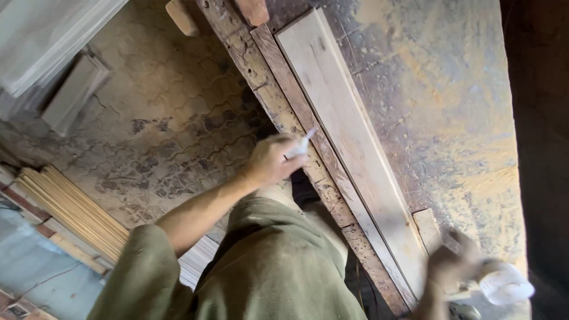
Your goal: The person is sanding wood planks and applying filler or glue to imperfections on the wood surface.
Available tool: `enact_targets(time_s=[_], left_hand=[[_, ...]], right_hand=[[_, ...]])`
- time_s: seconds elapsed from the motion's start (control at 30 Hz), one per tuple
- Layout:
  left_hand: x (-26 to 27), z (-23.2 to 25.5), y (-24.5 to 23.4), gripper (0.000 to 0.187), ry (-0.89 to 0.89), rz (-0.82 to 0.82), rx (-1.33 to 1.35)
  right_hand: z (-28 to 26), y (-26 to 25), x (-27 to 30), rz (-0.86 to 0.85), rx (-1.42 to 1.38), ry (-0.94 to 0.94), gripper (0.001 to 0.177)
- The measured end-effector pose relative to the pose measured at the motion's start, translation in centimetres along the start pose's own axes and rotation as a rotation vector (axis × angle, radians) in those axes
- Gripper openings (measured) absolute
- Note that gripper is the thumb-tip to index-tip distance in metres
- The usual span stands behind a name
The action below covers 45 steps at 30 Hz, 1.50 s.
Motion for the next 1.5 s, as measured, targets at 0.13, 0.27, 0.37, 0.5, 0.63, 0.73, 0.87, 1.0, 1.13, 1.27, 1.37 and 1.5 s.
enact_targets(time_s=[0.13, 0.27, 0.37, 0.5, 0.63, 0.73, 0.87, 1.0, 1.13, 1.27, 1.37, 1.5], left_hand=[[-3.4, -1.8, -7.3, 0.025, -0.083, 0.098, 0.024], [-5.3, -2.7, -11.2, 0.023, -0.096, 0.111, 0.086], [-6.3, -2.6, -13.2, 0.020, -0.097, 0.083, 0.173], [-7.6, -3.3, -13.7, 0.022, -0.081, 0.062, 0.169], [-8.6, -3.9, -13.4, 0.021, -0.064, 0.045, 0.176], [-11.1, -2.6, -14.6, 0.025, -0.017, 0.061, 0.099], [-13.8, -1.5, -14.3, 0.016, 0.068, -0.070, 0.071], [-15.0, -1.0, -11.6, 0.024, 0.017, -0.114, 0.044], [-16.8, 0.7, -10.8, 0.033, -0.052, -0.272, 0.155], [-18.2, 2.1, -11.1, 0.039, -0.140, -0.296, 0.234], [-18.3, 2.4, -10.8, 0.047, -0.213, -0.344, 0.258], [-18.5, 2.6, -11.1, 0.046, -0.277, -0.377, 0.248]], right_hand=[[-18.4, 17.7, -4.9, -0.254, -0.055, -0.483, 0.012], [-27.9, 30.0, -11.2, -0.262, -0.059, -0.794, 0.006], [-29.0, 34.1, -14.3, -0.093, -0.015, -0.873, 0.012], [-30.5, 33.4, -12.4, -0.129, 0.116, -0.842, 0.040], [-29.7, 35.5, -8.7, -0.369, 0.289, -0.573, 0.108], [-33.4, 36.7, -9.9, -0.408, 0.269, -0.541, 0.112], [-29.9, 35.2, -8.9, -0.585, 0.404, -0.413, 0.111], [-24.0, 29.7, -6.0, -0.415, 0.208, -0.395, 0.114], [-19.6, 25.0, -3.4, -0.299, 0.328, -0.431, 0.109], [-18.3, 24.6, -2.9, -0.278, 0.293, -0.415, 0.115], [-18.4, 24.4, -2.9, -0.275, 0.278, -0.417, 0.115], [-18.7, 24.6, -3.2, -0.281, 0.269, -0.414, 0.116]])
Point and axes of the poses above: each hand's wrist, its own x-axis away from the middle knuckle, its own y-axis out of the palm, z = x × y, the point moved 4 cm from there along -x, towards the middle knuckle, and after that the axes turned 15 degrees about -x, right-handed, at the moved point
